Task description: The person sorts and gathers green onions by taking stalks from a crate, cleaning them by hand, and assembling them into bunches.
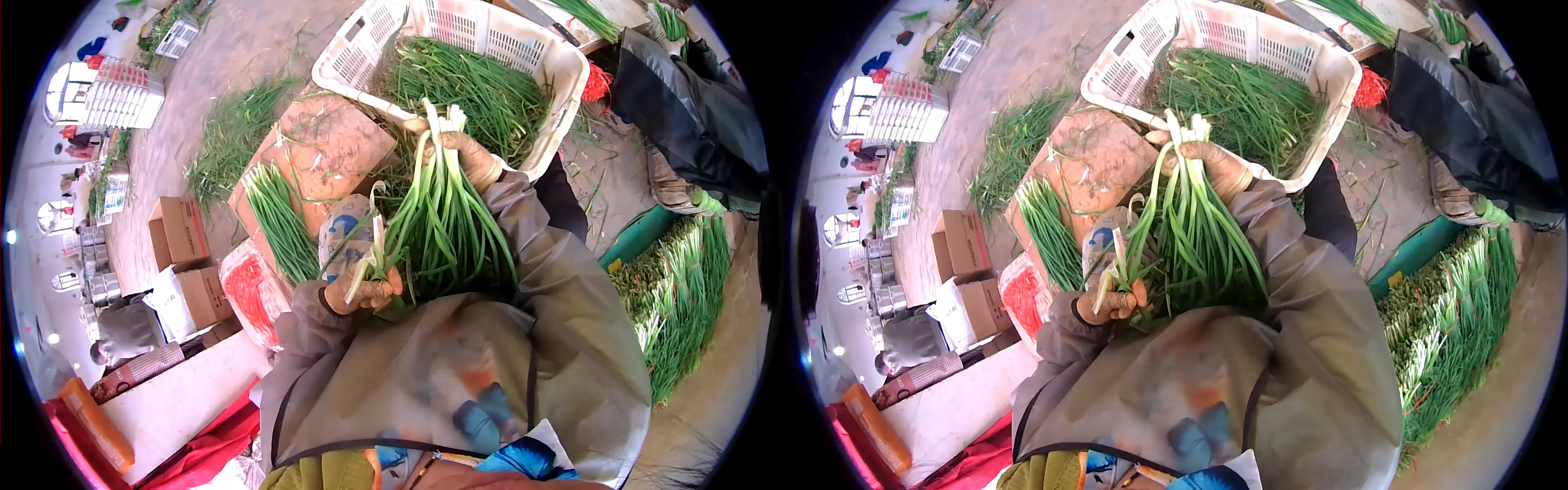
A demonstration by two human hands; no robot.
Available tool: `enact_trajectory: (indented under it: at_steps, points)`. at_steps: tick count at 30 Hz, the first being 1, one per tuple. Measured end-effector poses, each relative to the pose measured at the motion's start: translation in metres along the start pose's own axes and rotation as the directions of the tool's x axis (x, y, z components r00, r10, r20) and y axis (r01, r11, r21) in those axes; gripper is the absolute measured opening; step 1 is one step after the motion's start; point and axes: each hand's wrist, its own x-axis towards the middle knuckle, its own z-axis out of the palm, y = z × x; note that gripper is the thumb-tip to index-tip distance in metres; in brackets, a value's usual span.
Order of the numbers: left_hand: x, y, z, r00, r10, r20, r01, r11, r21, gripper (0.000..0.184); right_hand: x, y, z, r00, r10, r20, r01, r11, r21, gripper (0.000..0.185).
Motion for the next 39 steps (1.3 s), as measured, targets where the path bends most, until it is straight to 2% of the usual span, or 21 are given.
enact_trajectory:
  at_steps: [3, 4, 6, 8, 10, 11, 12, 14, 16, 18, 23, 26, 27, 28, 30, 32, 33, 34, 37, 38, 39]
  points:
    - [0.003, -0.006, -0.009, 1.0, 0.024, 0.01, -0.024, 1.0, -0.018, 0.033, -0.001, -0.006, -0.005, 0.99, -0.046, -0.131, 0.04, 0.998, -0.052, 0.036]
    - [0.004, -0.012, -0.013, 0.999, 0.038, -0.005, -0.038, 0.999, -0.009, 0.034, -0.006, -0.012, -0.001, 0.973, -0.066, -0.22, 0.03, 0.986, -0.163, 0.032]
    - [0.005, -0.006, -0.007, 0.992, 0.072, -0.107, -0.079, 0.995, -0.068, 0.046, -0.014, -0.025, 0.012, 0.959, -0.158, -0.236, 0.066, 0.933, -0.354, 0.032]
    - [0.001, -0.011, -0.014, 0.992, 0.09, -0.093, -0.095, 0.995, -0.042, 0.045, -0.026, -0.046, 0.014, 0.926, -0.225, -0.303, 0.041, 0.859, -0.511, 0.032]
    - [-0.003, -0.015, -0.02, 0.988, 0.101, -0.113, -0.107, 0.993, -0.049, 0.042, -0.035, -0.071, -0.002, 0.891, -0.348, -0.291, 0.226, 0.896, -0.381, 0.029]
    - [-0.006, -0.015, -0.02, 0.981, 0.111, -0.156, -0.122, 0.99, -0.068, 0.038, -0.047, -0.082, 0.002, 0.826, -0.45, -0.339, 0.297, 0.86, -0.416, 0.032]
    - [-0.012, -0.015, -0.023, 0.978, 0.19, -0.09, -0.2, 0.971, -0.133, 0.034, -0.06, -0.097, 0.006, 0.746, -0.546, -0.381, 0.363, 0.814, -0.454, 0.034]
    - [-0.018, -0.031, -0.037, 0.94, 0.264, -0.216, -0.29, 0.952, -0.099, 0.03, -0.087, -0.136, -0.005, 0.702, -0.626, -0.339, 0.366, 0.726, -0.583, 0.038]
    - [-0.021, -0.035, -0.041, 0.875, 0.339, -0.345, -0.417, 0.89, -0.184, 0.026, -0.106, -0.139, 0.011, 0.614, -0.744, -0.263, 0.483, 0.618, -0.62, 0.035]
    - [-0.02, -0.035, -0.047, 0.785, 0.374, -0.494, -0.541, 0.802, -0.254, 0.026, -0.126, -0.147, 0.021, 0.679, -0.722, -0.135, 0.501, 0.589, -0.634, 0.033]
    - [-0.03, -0.022, -0.08, 0.745, 0.465, -0.478, -0.667, 0.518, -0.536, 0.022, -0.152, -0.133, 0.065, 0.677, -0.72, -0.153, 0.457, 0.575, -0.678, 0.032]
    - [-0.043, -0.014, -0.098, 0.665, 0.557, -0.498, -0.74, 0.399, -0.542, 0.023, -0.178, -0.139, 0.081, 0.63, -0.764, -0.143, 0.452, 0.51, -0.732, 0.037]
    - [-0.046, -0.014, -0.103, 0.65, 0.598, -0.469, -0.739, 0.352, -0.575, 0.023, -0.18, -0.131, 0.093, 0.534, -0.838, -0.111, 0.509, 0.424, -0.749, 0.038]
    - [-0.049, -0.015, -0.109, 0.632, 0.639, -0.439, -0.732, 0.306, -0.608, 0.022, -0.191, -0.136, 0.094, 0.533, -0.842, -0.085, 0.513, 0.402, -0.758, 0.038]
    - [-0.052, -0.016, -0.114, 0.613, 0.699, -0.369, -0.715, 0.291, -0.636, 0.021, -0.211, -0.148, 0.097, 0.583, -0.808, -0.088, 0.501, 0.443, -0.743, 0.038]
    - [-0.057, -0.015, -0.108, 0.596, 0.649, -0.473, -0.751, 0.239, -0.616, 0.021, -0.218, -0.144, 0.105, 0.642, -0.764, -0.06, 0.524, 0.495, -0.693, 0.037]
    - [-0.056, -0.014, -0.104, 0.605, 0.655, -0.453, -0.729, 0.226, -0.646, 0.022, -0.215, -0.136, 0.115, 0.63, -0.772, -0.087, 0.508, 0.494, -0.706, 0.037]
    - [-0.054, -0.014, -0.1, 0.597, 0.661, -0.454, -0.751, 0.261, -0.607, 0.022, -0.213, -0.129, 0.123, 0.616, -0.78, -0.113, 0.491, 0.492, -0.719, 0.037]
    - [-0.039, -0.002, -0.076, 0.576, 0.648, -0.498, -0.793, 0.297, -0.532, 0.023, -0.203, -0.122, 0.131, 0.708, -0.704, -0.054, 0.49, 0.546, -0.68, 0.038]
    - [-0.033, 0.005, -0.062, 0.575, 0.676, -0.461, -0.777, 0.274, -0.567, 0.024, -0.195, -0.112, 0.142, 0.634, -0.771, -0.061, 0.496, 0.465, -0.733, 0.037]
    - [-0.019, 0.008, -0.055, 0.569, 0.695, -0.44, -0.774, 0.271, -0.573, 0.026, -0.193, -0.119, 0.139, 0.666, -0.746, -0.02, 0.505, 0.47, -0.724, 0.037]
